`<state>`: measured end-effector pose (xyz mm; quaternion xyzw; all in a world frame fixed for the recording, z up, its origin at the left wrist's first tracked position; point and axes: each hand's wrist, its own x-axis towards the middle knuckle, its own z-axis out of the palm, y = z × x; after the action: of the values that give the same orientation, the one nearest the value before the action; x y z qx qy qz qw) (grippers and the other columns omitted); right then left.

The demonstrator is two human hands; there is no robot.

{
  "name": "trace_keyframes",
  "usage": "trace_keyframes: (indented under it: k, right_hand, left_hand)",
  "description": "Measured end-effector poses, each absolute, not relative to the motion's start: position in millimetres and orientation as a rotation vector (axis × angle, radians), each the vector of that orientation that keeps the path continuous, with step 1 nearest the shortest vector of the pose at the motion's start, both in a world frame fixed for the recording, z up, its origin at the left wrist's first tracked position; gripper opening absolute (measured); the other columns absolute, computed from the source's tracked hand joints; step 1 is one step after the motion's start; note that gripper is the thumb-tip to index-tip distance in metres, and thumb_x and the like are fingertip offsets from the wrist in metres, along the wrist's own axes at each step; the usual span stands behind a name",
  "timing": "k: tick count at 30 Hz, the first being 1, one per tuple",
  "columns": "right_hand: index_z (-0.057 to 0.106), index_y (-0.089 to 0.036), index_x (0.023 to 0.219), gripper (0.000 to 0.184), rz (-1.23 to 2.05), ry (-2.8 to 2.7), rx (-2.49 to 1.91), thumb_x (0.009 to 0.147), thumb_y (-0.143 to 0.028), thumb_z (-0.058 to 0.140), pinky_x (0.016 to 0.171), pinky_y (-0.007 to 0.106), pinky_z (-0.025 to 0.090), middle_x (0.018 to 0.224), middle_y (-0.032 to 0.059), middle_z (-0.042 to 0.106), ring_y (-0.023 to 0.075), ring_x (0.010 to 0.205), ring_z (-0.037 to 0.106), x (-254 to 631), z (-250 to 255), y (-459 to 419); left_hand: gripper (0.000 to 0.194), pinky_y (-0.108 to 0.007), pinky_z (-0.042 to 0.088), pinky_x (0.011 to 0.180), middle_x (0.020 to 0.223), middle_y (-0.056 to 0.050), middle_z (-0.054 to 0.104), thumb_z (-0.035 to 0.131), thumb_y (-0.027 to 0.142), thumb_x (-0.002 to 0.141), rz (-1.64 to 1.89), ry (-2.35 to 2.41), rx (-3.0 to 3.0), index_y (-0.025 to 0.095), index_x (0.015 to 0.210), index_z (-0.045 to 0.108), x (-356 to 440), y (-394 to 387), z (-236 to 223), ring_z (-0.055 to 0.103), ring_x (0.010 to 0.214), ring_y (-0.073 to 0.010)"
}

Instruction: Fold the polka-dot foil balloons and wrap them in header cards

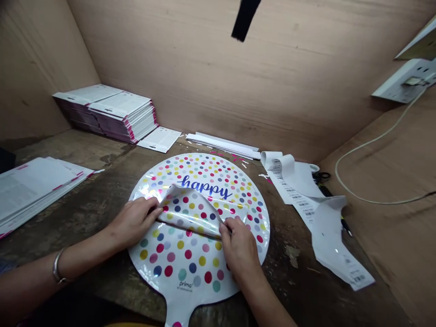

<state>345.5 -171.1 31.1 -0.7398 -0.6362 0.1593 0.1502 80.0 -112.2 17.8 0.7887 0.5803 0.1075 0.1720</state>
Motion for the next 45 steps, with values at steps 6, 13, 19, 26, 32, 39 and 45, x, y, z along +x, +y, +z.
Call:
trace_keyframes:
  k: [6, 13, 19, 26, 32, 39, 45]
  right_hand:
    - [0.052, -0.022, 0.072, 0.032, 0.362, -1.857, -2.293, 0.091, -0.040, 0.034, 0.055, 0.027, 0.034, 0.071, 0.0033, 0.062, 0.0190, 0.065, 0.056, 340.6, 28.4, -163.5]
    - [0.051, -0.022, 0.076, 0.027, 0.209, -1.994, -2.291, 0.092, -0.037, 0.035, 0.054, 0.026, 0.034, 0.072, 0.0046, 0.063, 0.0177, 0.061, 0.056, 340.1, 21.5, -157.7]
    - [0.052, -0.022, 0.077, 0.027, 0.245, -2.037, -2.256, 0.092, -0.037, 0.036, 0.056, 0.026, 0.037, 0.073, 0.0051, 0.063, 0.0179, 0.063, 0.057, 338.9, 20.9, -154.7]
    - [0.059, -0.020, 0.081, 0.025, 0.107, -2.151, -2.263, 0.092, -0.030, 0.038, 0.061, 0.031, 0.042, 0.077, 0.0069, 0.066, 0.0211, 0.071, 0.060, 339.9, 28.0, -153.2]
    - [0.042, -0.017, 0.136, 0.045, -0.014, -2.490, -1.799, 0.092, -0.020, 0.034, 0.110, 0.045, 0.021, 0.147, 0.0076, 0.036, 0.0264, 0.138, 0.023, 316.9, 24.4, -164.7]
    - [0.052, -0.012, 0.130, 0.049, 0.080, -2.149, -2.244, 0.093, -0.038, 0.034, 0.110, 0.053, 0.019, 0.147, 0.0149, 0.032, 0.0338, 0.138, 0.019, 365.8, 23.5, -166.3]
    - [0.048, -0.014, 0.128, 0.049, 0.328, -2.212, -1.928, 0.085, -0.035, 0.054, 0.100, 0.037, 0.036, 0.129, 0.0134, 0.051, 0.0270, 0.121, 0.045, 343.9, 46.1, -107.2]
  left_hand:
    - [0.022, -0.030, 0.041, 0.067, 0.079, -0.004, 0.062, 0.043, 0.030, 0.088, 0.455, 1.666, 2.178, 0.019, 0.106, 0.049, 83.3, -113.3, 13.8, 0.058, 0.078, -0.0226]
    - [0.040, -0.035, 0.044, 0.078, 0.096, -0.009, 0.066, 0.035, 0.024, 0.091, 0.203, 1.617, 2.410, 0.023, 0.126, 0.054, 85.0, -113.2, 15.5, 0.059, 0.092, -0.0245]
    - [0.043, -0.050, 0.038, 0.092, 0.118, -0.017, 0.060, 0.040, 0.020, 0.087, 0.026, 1.716, 2.483, 0.016, 0.127, 0.054, 96.6, -99.2, 33.9, 0.051, 0.114, -0.0352]
    - [0.057, -0.054, 0.004, 0.110, 0.151, -0.011, 0.023, 0.032, 0.044, 0.093, 0.183, 1.035, 2.812, 0.020, 0.144, 0.025, 130.1, -87.0, 8.6, 0.014, 0.140, -0.0304]
    - [0.062, -0.056, 0.001, 0.109, 0.153, -0.014, 0.011, 0.030, 0.050, 0.093, 0.132, 1.099, 2.744, 0.021, 0.147, 0.017, 131.4, -85.6, -4.8, 0.006, 0.140, -0.0326]
    - [0.068, -0.064, 0.001, 0.105, 0.153, -0.016, 0.009, 0.034, 0.056, 0.089, 0.096, 1.224, 2.631, 0.024, 0.147, 0.017, 131.0, -84.6, -4.3, 0.001, 0.139, -0.0388]
    - [0.068, -0.064, 0.003, 0.105, 0.153, -0.017, 0.011, 0.035, 0.055, 0.089, 0.095, 1.246, 2.643, 0.024, 0.146, 0.017, 132.0, -85.1, -4.6, 0.003, 0.139, -0.0387]
